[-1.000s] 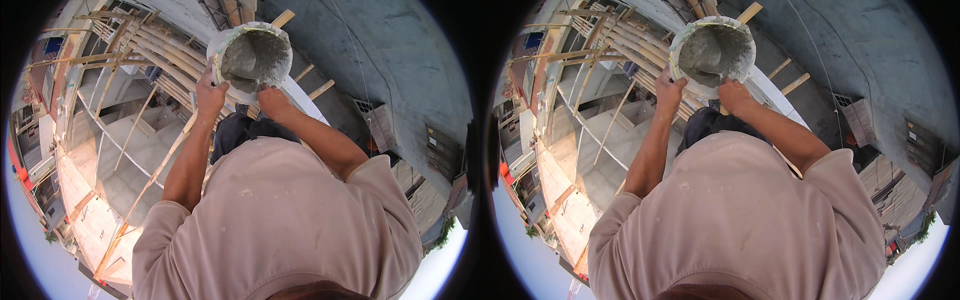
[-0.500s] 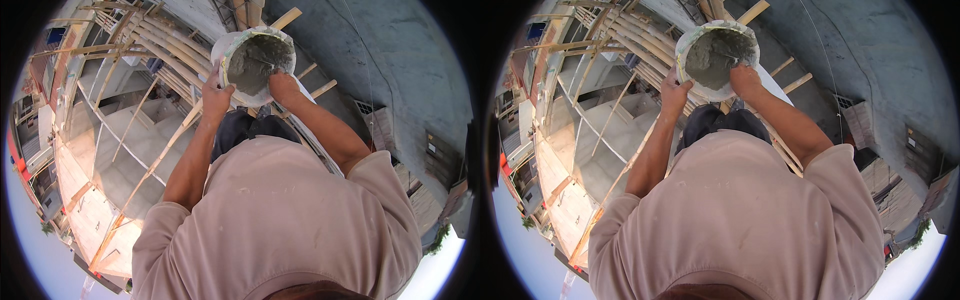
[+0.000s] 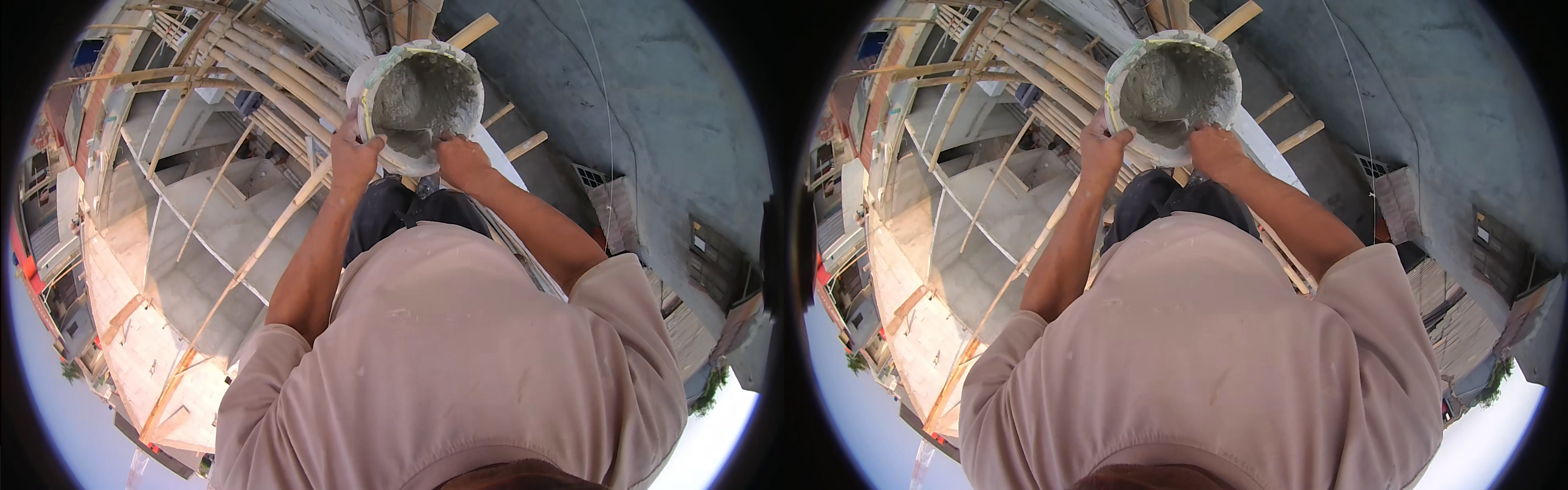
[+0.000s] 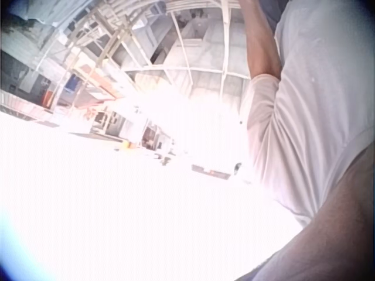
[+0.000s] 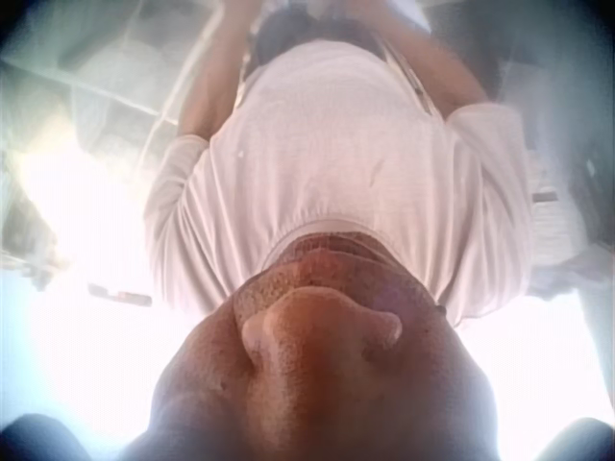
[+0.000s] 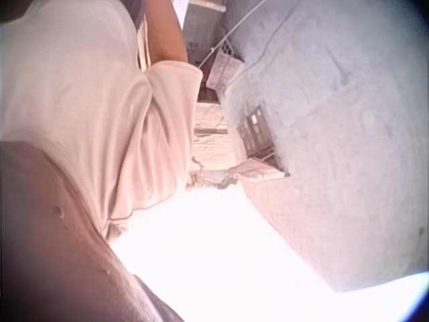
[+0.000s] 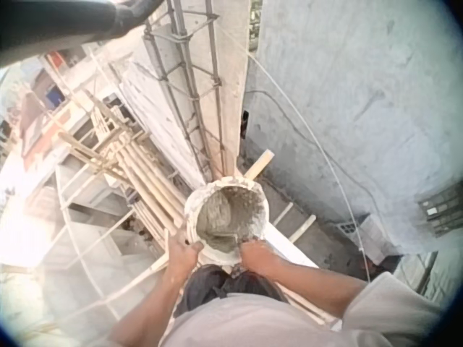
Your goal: The person applies mortar to a curved ledge using a trowel and places white foam blocks onto the mortared surface while working on a bamboo scaffold.
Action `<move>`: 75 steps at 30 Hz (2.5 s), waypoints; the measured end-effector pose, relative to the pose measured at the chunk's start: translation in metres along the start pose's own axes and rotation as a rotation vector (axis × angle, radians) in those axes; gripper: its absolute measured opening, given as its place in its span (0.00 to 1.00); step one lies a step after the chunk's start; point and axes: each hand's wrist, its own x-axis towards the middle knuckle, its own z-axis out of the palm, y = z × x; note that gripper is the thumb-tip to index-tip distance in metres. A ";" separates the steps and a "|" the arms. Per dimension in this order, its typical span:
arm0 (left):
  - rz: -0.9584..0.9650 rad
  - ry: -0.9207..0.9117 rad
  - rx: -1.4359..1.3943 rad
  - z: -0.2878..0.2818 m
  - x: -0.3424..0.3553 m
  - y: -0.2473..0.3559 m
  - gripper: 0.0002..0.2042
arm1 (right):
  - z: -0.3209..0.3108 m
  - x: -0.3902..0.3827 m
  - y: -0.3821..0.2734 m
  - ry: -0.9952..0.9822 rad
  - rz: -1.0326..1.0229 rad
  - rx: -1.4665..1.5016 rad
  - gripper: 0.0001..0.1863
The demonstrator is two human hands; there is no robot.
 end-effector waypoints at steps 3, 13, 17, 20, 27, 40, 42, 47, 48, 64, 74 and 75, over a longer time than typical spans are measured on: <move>-0.117 -0.022 -0.052 0.001 -0.003 0.002 0.27 | -0.027 0.016 0.019 -0.047 0.089 -0.024 0.12; -0.143 -0.004 -0.011 0.003 -0.006 -0.019 0.30 | -0.003 0.015 -0.003 -0.075 -0.004 0.354 0.14; -0.150 -0.019 0.066 0.008 -0.009 -0.010 0.32 | 0.017 0.037 0.007 -0.019 0.167 0.229 0.15; -0.139 -0.014 0.084 0.002 -0.012 -0.016 0.33 | 0.023 0.047 -0.009 -0.252 0.061 0.233 0.16; -0.236 -0.013 0.105 0.004 -0.030 -0.018 0.38 | 0.048 0.026 -0.015 -0.335 0.046 0.633 0.19; -0.068 0.142 0.200 0.007 -0.046 -0.055 0.33 | 0.042 0.018 -0.022 -0.326 -0.088 0.676 0.18; -0.155 0.123 0.079 0.009 -0.048 -0.054 0.31 | 0.043 0.022 -0.004 -0.425 -0.043 0.690 0.18; -0.195 0.142 0.004 0.005 -0.045 -0.051 0.27 | 0.024 0.039 0.011 -0.286 0.144 0.248 0.16; -0.168 0.134 0.036 0.001 -0.045 -0.053 0.26 | 0.025 0.041 0.007 -0.224 0.138 0.217 0.16; -0.063 0.067 -0.004 0.012 -0.033 -0.035 0.23 | 0.017 0.023 0.018 -0.149 0.012 0.096 0.13; -0.047 0.063 0.021 0.022 -0.025 -0.023 0.24 | 0.039 -0.004 -0.015 -0.157 -0.047 0.058 0.14; -0.002 0.091 0.055 0.021 -0.025 -0.026 0.25 | 0.039 -0.003 -0.010 -0.174 -0.079 0.130 0.14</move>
